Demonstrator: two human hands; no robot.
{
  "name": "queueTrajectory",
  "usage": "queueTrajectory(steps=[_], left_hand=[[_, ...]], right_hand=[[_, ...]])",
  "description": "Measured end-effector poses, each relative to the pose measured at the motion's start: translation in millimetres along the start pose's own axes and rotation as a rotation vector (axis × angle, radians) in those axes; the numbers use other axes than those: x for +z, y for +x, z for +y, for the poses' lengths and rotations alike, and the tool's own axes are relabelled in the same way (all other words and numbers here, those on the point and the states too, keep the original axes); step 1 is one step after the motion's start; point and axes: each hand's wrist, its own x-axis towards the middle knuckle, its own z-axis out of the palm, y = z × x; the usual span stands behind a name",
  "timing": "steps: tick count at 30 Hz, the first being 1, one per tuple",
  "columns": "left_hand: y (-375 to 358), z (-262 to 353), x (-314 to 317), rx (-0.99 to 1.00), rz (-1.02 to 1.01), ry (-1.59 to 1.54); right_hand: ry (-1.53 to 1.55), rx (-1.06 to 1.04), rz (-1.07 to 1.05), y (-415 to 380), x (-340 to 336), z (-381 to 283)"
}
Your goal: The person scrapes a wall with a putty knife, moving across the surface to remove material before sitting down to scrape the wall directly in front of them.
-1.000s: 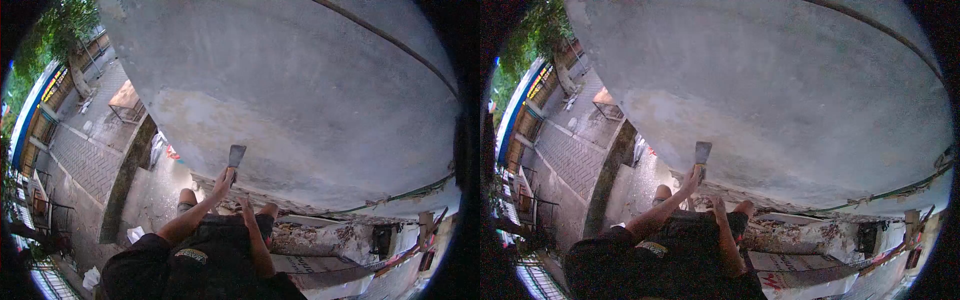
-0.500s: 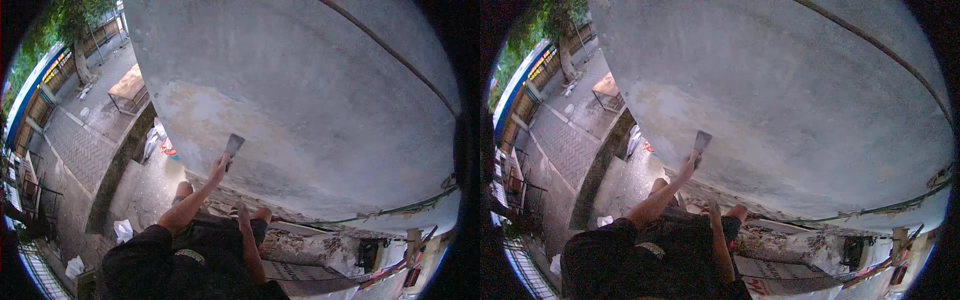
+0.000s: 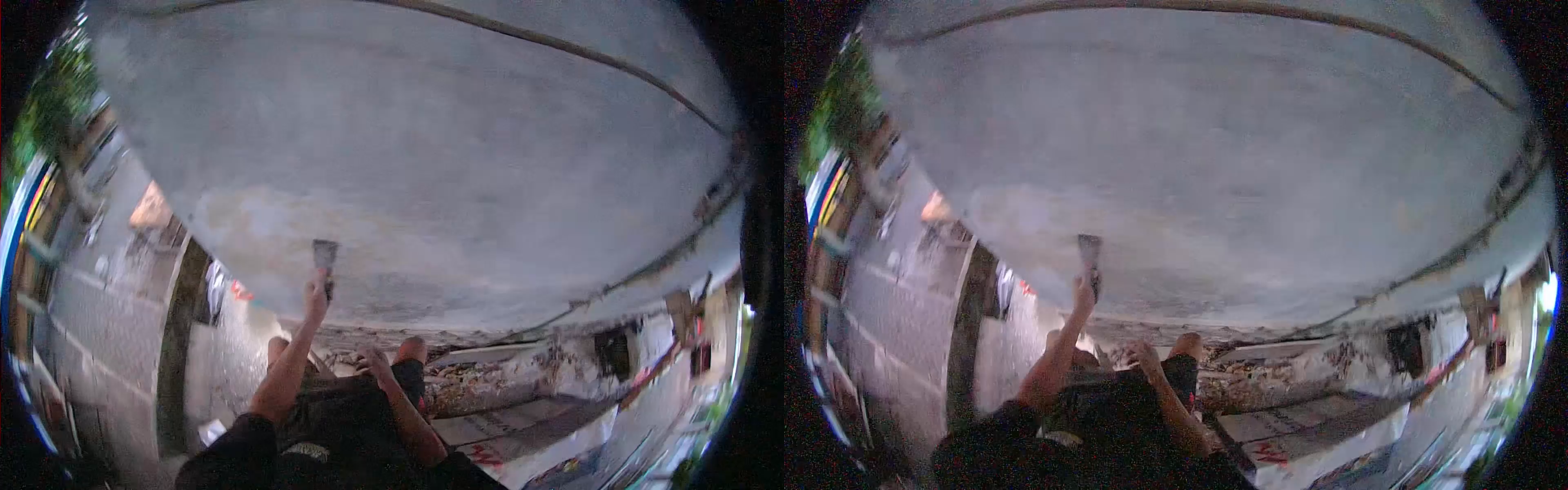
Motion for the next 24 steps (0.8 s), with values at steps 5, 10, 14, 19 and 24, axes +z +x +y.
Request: queueTrajectory(steps=[5, 10, 14, 19, 24], left_hand=[[20, 25, 30, 0.143, 0.037, -0.152], [21, 44, 60, 0.13, -0.037, -0.156], [-7, -27, 42, 0.069, -0.291, 0.019], [-82, -58, 57, -0.292, -0.208, 0.095], [-84, -114, 33, -0.404, -0.523, 0.279]], right_hand=[[-0.389, 0.145, 0.101, 1, 11, -6], [-0.428, 0.022, 0.124, 34, -31, 56], [-0.231, -0.047, 0.241, -10, 42, -42], [-0.158, -0.166, 0.3, -5, 27, -22], [-0.339, -0.182, 0.394, 6, -11, 2]])
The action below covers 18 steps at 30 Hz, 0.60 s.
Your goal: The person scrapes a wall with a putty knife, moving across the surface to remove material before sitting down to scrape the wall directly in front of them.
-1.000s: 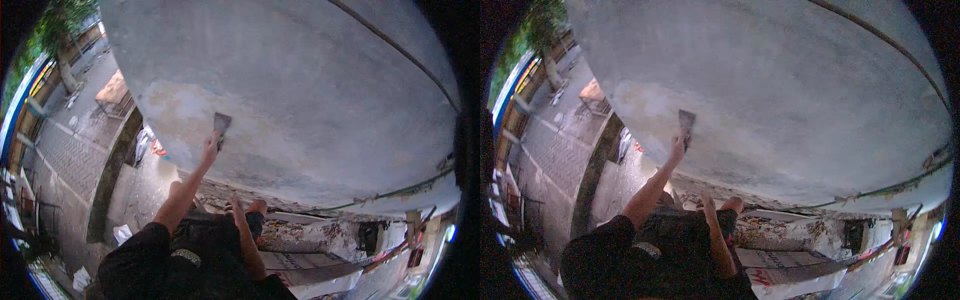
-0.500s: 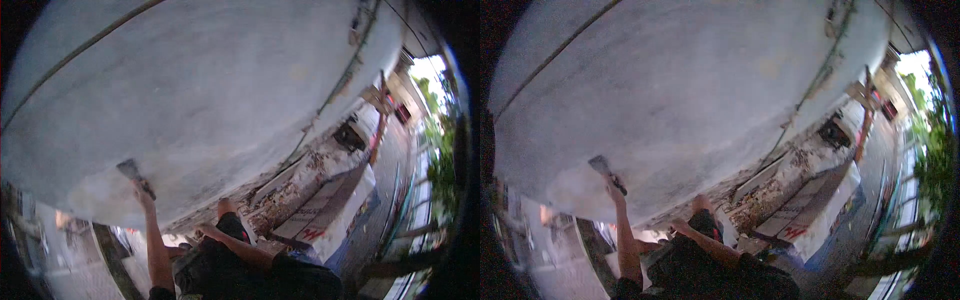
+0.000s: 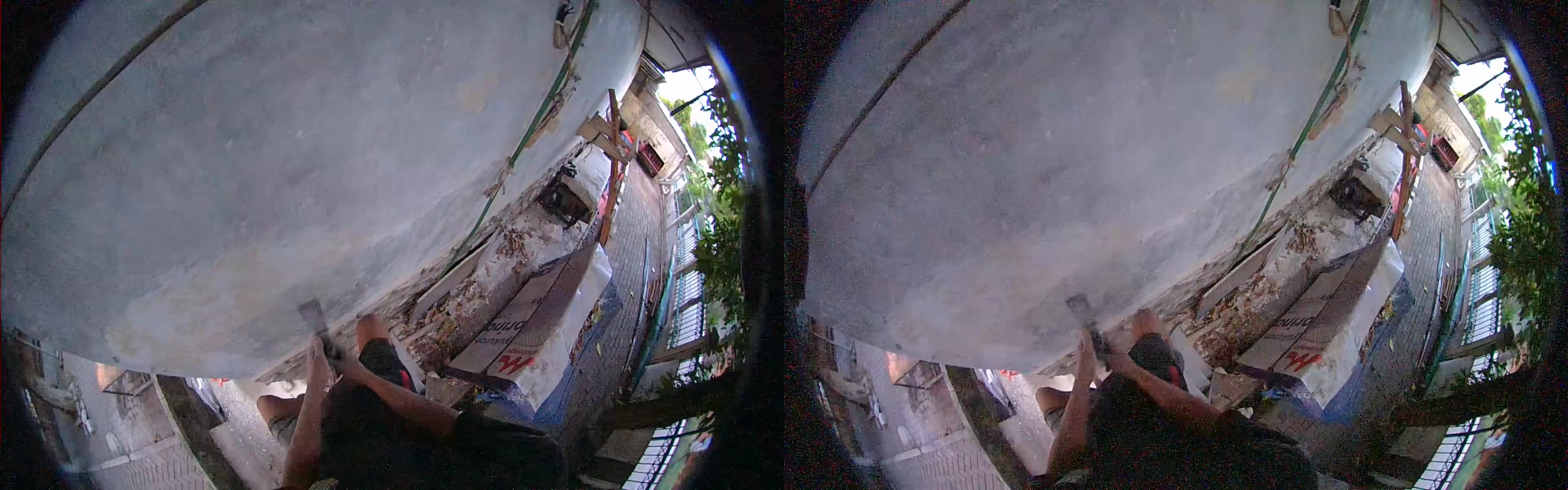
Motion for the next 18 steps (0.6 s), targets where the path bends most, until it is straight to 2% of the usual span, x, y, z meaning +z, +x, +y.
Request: queueTrajectory(steps=[1, 2, 3, 4, 6, 7, 8, 10, 11, 12, 13, 15, 17, 18], left_hand=[[3, -8, -3, -0.021, -0.028, -0.005], [8, -16, -3, -0.035, -0.002, -0.087], [5, -24, -6, -0.048, 0.03, -0.17], [-11, -27, -12, 0.086, -0.119, -0.214], [-8, -95, -38, -0.04, -0.097, -0.309], [-15, -121, -50, 0.057, -0.154, -0.025], [-22, -146, -62, 0.168, -0.186, 0.254], [-35, -139, -59, -0.041, -0.145, 0.295], [-43, -137, -59, -0.149, -0.124, 0.308], [-26, -186, -79, -0.109, -0.208, -0.032], [-31, -159, -69, -0.263, -0.092, -0.089], [-28, -170, -79, 0.01, -0.089, 0.212], [-40, -155, -72, -0.037, -0.039, 0.233], [-47, -143, -68, -0.065, -0.017, 0.245]], right_hand=[[-0.007, 0.028, 0.048, 5, -2, 3], [-0.15, -0.053, 0.178, 38, -15, 43], [-0.313, -0.099, 0.252, 51, -23, 54], [-0.478, -0.133, 0.335, 64, -30, 62], [-0.145, -0.106, 0.338, 60, -48, 43], [0.371, -0.058, 0.303, 59, -50, 44], [0.184, 0.044, 0.286, 64, -55, 41], [-0.197, 0.239, 0.243, 80, -63, 33], [-0.111, 0.172, 0.281, 84, -60, 28], [-0.026, 0.107, 0.321, 82, -54, 19], [0.056, 0.048, 0.361, 78, -51, 14], [0.044, -0.066, 0.441, 70, -51, 0], [-0.21, -0.029, 0.477, 62, -48, -28], [-0.458, 0.07, 0.467, 55, -43, -50]])
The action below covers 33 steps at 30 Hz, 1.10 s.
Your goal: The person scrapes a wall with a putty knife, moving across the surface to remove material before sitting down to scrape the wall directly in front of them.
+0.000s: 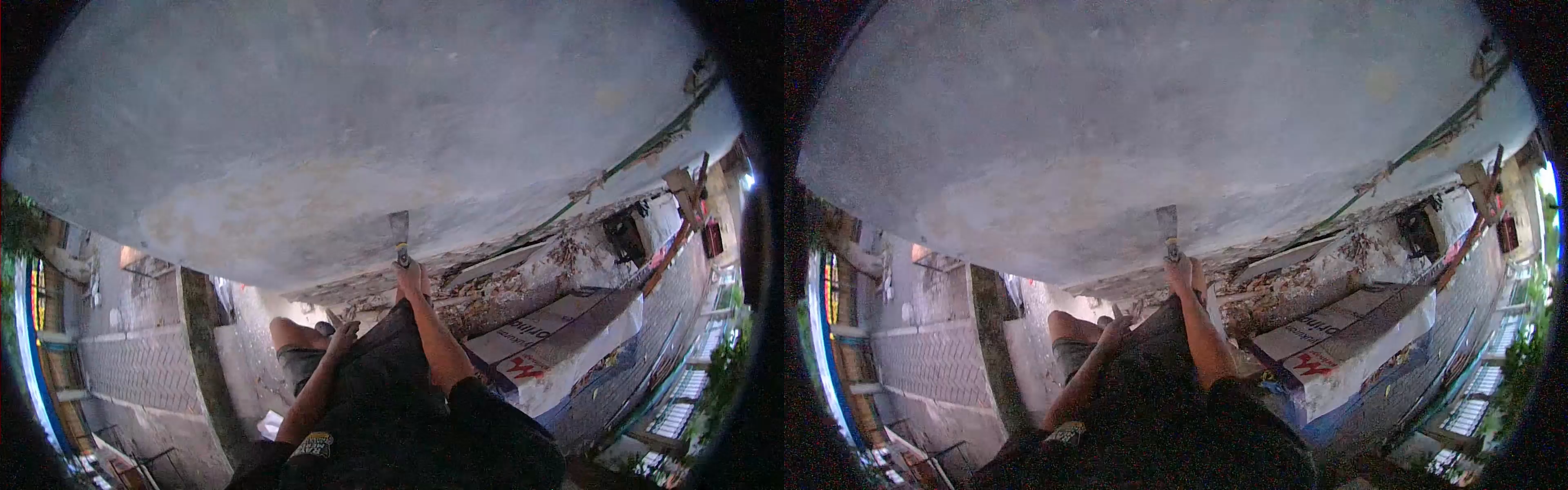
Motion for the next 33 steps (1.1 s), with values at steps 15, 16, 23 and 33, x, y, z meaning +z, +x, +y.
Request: queueTrajectory(steps=[15, 16, 23, 33], left_hand=[[13, -29, -9, 0.242, -0.038, 0.373], [11, -26, -12, 0.374, -0.034, 0.524], [6, -11, -7, 0.17, -0.013, 0.254], [16, -29, -18, 0.161, 0.013, 0.321]], right_hand=[[-0.148, 0.231, -0.223, 27, 13, 0], [-0.125, 0.223, -0.213, 30, 17, -1], [-0.41, 0.183, -0.302, 51, 39, 44], [-0.133, -0.077, -0.015, 36, 42, 28]])
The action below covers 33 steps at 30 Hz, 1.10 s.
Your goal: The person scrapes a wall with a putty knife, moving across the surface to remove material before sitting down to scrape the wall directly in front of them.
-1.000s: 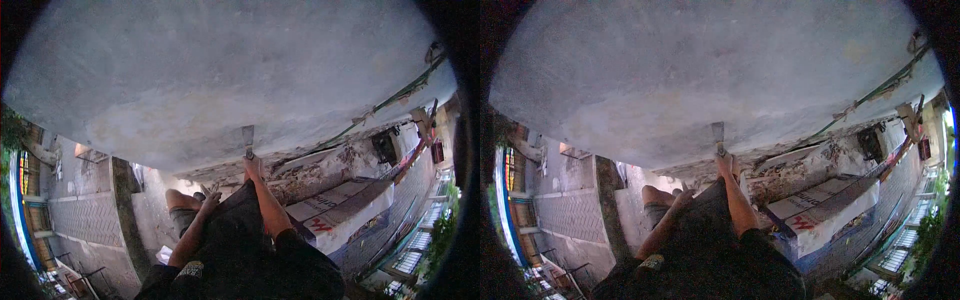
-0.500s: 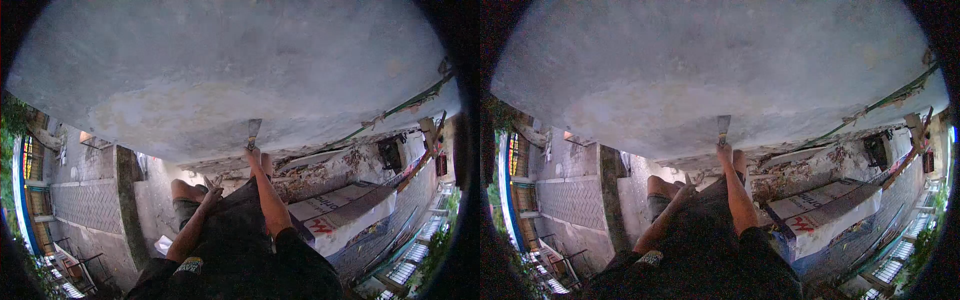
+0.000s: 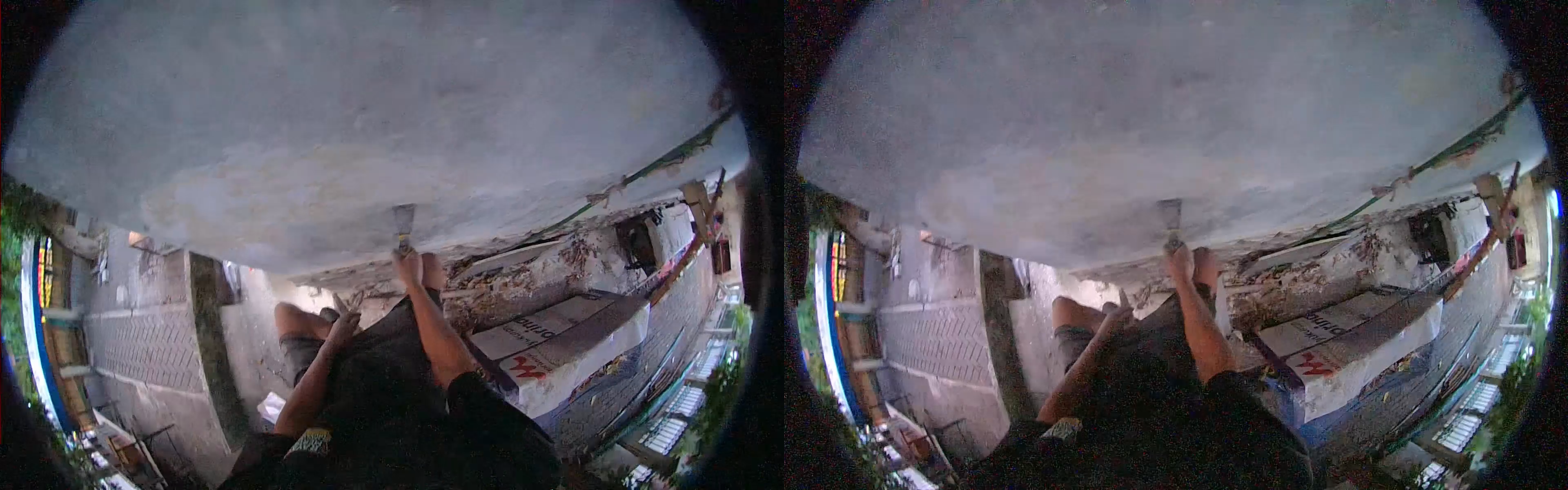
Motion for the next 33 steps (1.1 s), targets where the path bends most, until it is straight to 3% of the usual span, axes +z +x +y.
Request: queueTrajectory(steps=[2, 5, 8, 9, 11, 14, 18, 22, 24, 26, 28, 29, 31, 32, 33], left_hand=[[-11, 24, -1, -0.067, 0.012, -0.005], [-8, 29, -2, -0.261, -0.087, -0.214], [6, -37, 11, -0.149, -0.113, -0.201], [10, -32, 9, -0.115, -0.116, -0.2], [11, -27, 4, 0.007, -0.122, 0.011], [6, -9, 2, -0.094, -0.15, -0.018], [1, -4, 0, -0.095, -0.132, 0.006], [-5, 8, -3, -0.178, -0.133, 0.006], [-3, 3, -2, -0.121, -0.096, -0.013], [-11, 25, -4, -0.126, -0.042, 0.003], [-10, 24, -4, -0.089, -0.05, -0.047], [10, -54, 17, -0.009, -0.126, -0.139], [-2, -19, 9, -0.056, -0.037, -0.082], [-3, -3, 8, -0.082, 0.007, -0.059], [-3, -7, 8, 0.06, 0.013, -0.049]], right_hand=[[-0.067, -0.159, 0.206, 14, 24, 26], [0.043, -0.017, 0.098, -13, -5, -14], [-0.224, 0.056, -0.019, -21, -19, -31], [-0.346, 0.076, -0.065, -19, -20, -33], [-0.238, 0.101, -0.036, -13, -19, -34], [-0.096, 0.089, -0.011, -9, 2, 7], [-0.001, -0.174, 0.089, -1, 16, 18], [-0.028, 0.075, -0.17, -2, 6, 15], [0.05, -0.062, -0.001, 13, 28, 48], [0.001, -0.06, 0.027, 10, 27, 52], [-0.16, 0.072, -0.072, -8, -4, 7], [-0.142, 0.047, -0.025, -10, -4, 0], [-0.108, -0.005, 0.069, -11, 0, -4], [-0.121, 0.046, -0.006, -8, -3, -8], [-0.137, 0.109, -0.084, -11, -8, -10]])
